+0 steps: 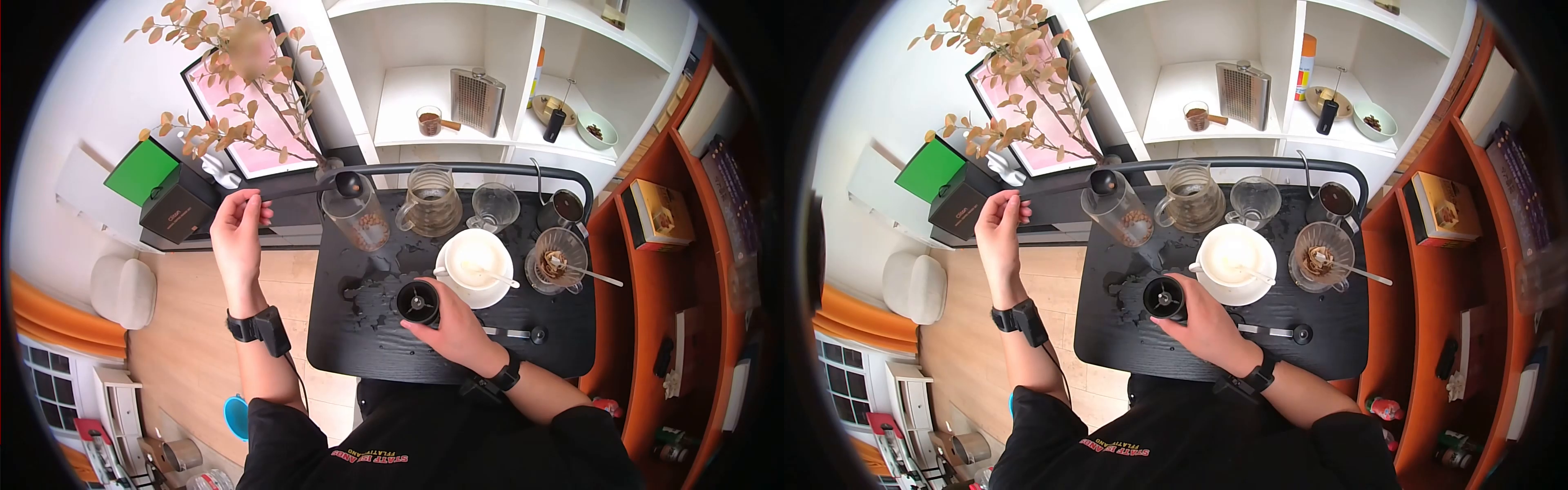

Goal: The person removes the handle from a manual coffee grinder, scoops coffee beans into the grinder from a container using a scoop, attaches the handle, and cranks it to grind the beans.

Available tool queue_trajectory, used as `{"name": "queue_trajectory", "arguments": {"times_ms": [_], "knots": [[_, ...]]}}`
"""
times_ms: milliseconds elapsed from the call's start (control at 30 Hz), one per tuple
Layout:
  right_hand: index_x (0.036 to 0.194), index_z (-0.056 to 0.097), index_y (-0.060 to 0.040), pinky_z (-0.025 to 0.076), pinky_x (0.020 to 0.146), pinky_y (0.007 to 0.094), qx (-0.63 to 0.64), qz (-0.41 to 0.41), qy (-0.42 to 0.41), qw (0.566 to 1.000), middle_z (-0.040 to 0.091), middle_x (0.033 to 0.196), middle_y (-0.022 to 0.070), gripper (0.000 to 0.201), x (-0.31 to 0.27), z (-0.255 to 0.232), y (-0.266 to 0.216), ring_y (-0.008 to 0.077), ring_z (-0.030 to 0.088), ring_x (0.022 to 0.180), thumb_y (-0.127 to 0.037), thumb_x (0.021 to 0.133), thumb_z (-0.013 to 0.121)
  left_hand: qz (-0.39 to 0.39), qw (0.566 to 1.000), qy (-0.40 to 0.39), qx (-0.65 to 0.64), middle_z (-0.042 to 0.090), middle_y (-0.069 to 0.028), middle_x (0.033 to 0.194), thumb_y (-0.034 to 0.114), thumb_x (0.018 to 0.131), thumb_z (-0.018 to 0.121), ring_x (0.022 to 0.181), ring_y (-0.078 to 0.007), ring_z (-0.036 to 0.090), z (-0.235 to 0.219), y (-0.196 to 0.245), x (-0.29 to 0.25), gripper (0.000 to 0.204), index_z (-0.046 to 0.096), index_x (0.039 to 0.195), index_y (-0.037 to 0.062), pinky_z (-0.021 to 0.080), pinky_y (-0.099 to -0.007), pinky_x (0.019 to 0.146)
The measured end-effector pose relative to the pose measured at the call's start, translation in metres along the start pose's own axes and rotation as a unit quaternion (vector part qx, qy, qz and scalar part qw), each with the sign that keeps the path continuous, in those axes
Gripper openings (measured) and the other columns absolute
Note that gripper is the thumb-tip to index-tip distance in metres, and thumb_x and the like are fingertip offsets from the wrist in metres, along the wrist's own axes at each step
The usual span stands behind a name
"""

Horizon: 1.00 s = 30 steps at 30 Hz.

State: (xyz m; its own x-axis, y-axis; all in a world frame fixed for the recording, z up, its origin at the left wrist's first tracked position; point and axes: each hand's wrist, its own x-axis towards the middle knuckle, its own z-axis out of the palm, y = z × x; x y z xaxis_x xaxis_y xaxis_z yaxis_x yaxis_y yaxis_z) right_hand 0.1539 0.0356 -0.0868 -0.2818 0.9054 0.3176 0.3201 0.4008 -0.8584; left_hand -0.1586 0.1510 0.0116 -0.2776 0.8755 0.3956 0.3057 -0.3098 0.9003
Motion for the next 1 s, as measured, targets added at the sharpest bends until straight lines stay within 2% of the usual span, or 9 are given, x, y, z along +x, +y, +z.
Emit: {"name": "queue_trajectory", "arguments": {"times_ms": [333, 467, 500, 667, 733, 800, 867, 1000], "knots": [[0.135, 0.047, -0.0003, 0.051, 0.096, 0.0403, 0.000, 0.016, 0.011, 1.000, 0.063, 0.122, 0.0193, 0.063, 0.000, 0.004, -0.001, 0.0358, 0.064, 0.113, -0.021, 0.086, 0.080, 0.039, 0.998, -0.043, -0.039, 0.068, -0.0064, 0.091, 0.003, 0.101, 0.060, 0.079, -0.0122, 0.064, 0.000, 0.048, -0.048, 0.014, 0.065, 0.113, -0.0036, 0.051, -0.0253, 0.072], [0.135, 0.047, -0.0001, 0.052, 0.093, 0.0408, -0.006, 0.006, 0.021, 1.000, 0.063, 0.119, 0.0194, 0.063, 0.000, 0.006, 0.001, 0.0362, 0.064, 0.110, -0.021, 0.086, 0.081, 0.055, 0.993, -0.088, -0.050, 0.068, -0.0087, 0.094, 0.001, 0.101, 0.059, 0.078, -0.0136, 0.064, -0.003, 0.062, -0.072, 0.012, 0.065, 0.110, -0.0036, 0.051, -0.0262, 0.071], [0.135, 0.047, 0.0000, 0.052, 0.093, 0.0409, -0.006, 0.004, 0.022, 1.000, 0.063, 0.118, 0.0195, 0.064, 0.000, 0.007, 0.001, 0.0364, 0.065, 0.109, -0.021, 0.086, 0.081, 0.062, 0.992, -0.096, -0.049, 0.069, -0.0089, 0.090, -0.001, 0.099, 0.061, 0.079, -0.0142, 0.065, -0.004, 0.063, -0.077, 0.010, 0.066, 0.108, -0.0043, 0.053, -0.0263, 0.072], [0.134, 0.046, 0.0016, 0.052, 0.091, 0.0413, -0.028, 0.014, 0.026, 0.999, 0.063, 0.115, 0.0207, 0.065, -0.003, 0.007, 0.000, 0.0372, 0.065, 0.107, -0.023, 0.085, 0.081, 0.063, 0.991, -0.110, -0.037, 0.069, -0.0111, 0.093, -0.004, 0.098, 0.061, 0.080, -0.0157, 0.066, -0.002, 0.071, -0.100, 0.008, 0.066, 0.104, -0.0047, 0.055, -0.0274, 0.073], [0.134, 0.046, 0.0022, 0.052, 0.091, 0.0413, -0.038, 0.019, 0.030, 0.999, 0.063, 0.114, 0.0210, 0.066, -0.004, 0.008, 0.000, 0.0374, 0.065, 0.106, -0.024, 0.085, 0.081, 0.099, 0.988, -0.119, -0.028, 0.069, -0.0123, 0.093, -0.006, 0.097, 0.061, 0.079, -0.0170, 0.067, 0.000, 0.068, -0.105, 0.007, 0.065, 0.102, -0.0053, 0.055, -0.0278, 0.073], [0.132, 0.046, 0.0104, 0.051, 0.094, 0.0424, -0.037, 0.035, 0.024, 0.998, 0.063, 0.117, 0.0255, 0.074, -0.004, 0.008, 0.002, 0.0400, 0.064, 0.110, -0.030, 0.083, 0.085, 0.120, 0.985, -0.125, -0.021, 0.070, -0.0150, 0.093, -0.008, 0.095, 0.060, 0.079, -0.0187, 0.067, 0.001, 0.065, -0.106, 0.007, 0.065, 0.100, -0.0053, 0.055, -0.0287, 0.073], [0.130, 0.047, 0.0100, 0.051, 0.092, 0.0425, -0.036, 0.035, 0.026, 0.998, 0.063, 0.115, 0.0248, 0.072, -0.004, 0.008, 0.001, 0.0398, 0.064, 0.108, -0.030, 0.083, 0.085, 0.192, 0.967, -0.168, 0.022, 0.069, -0.0189, 0.098, -0.005, 0.097, 0.059, 0.079, -0.0190, 0.065, 0.000, 0.064, -0.106, 0.006, 0.063, 0.100, -0.0041, 0.055, -0.0292, 0.073], [0.123, 0.051, 0.0065, 0.051, 0.088, 0.0428, -0.026, 0.057, 0.010, 0.998, 0.064, 0.109, 0.0210, 0.063, -0.004, 0.005, -0.001, 0.0378, 0.065, 0.101, -0.029, 0.083, 0.084, 0.252, 0.946, -0.190, 0.080, 0.070, -0.0212, 0.093, -0.009, 0.094, 0.059, 0.075, -0.0211, 0.066, 0.003, 0.069, -0.109, 0.008, 0.063, 0.098, -0.0035, 0.055, -0.0301, 0.070]]}}
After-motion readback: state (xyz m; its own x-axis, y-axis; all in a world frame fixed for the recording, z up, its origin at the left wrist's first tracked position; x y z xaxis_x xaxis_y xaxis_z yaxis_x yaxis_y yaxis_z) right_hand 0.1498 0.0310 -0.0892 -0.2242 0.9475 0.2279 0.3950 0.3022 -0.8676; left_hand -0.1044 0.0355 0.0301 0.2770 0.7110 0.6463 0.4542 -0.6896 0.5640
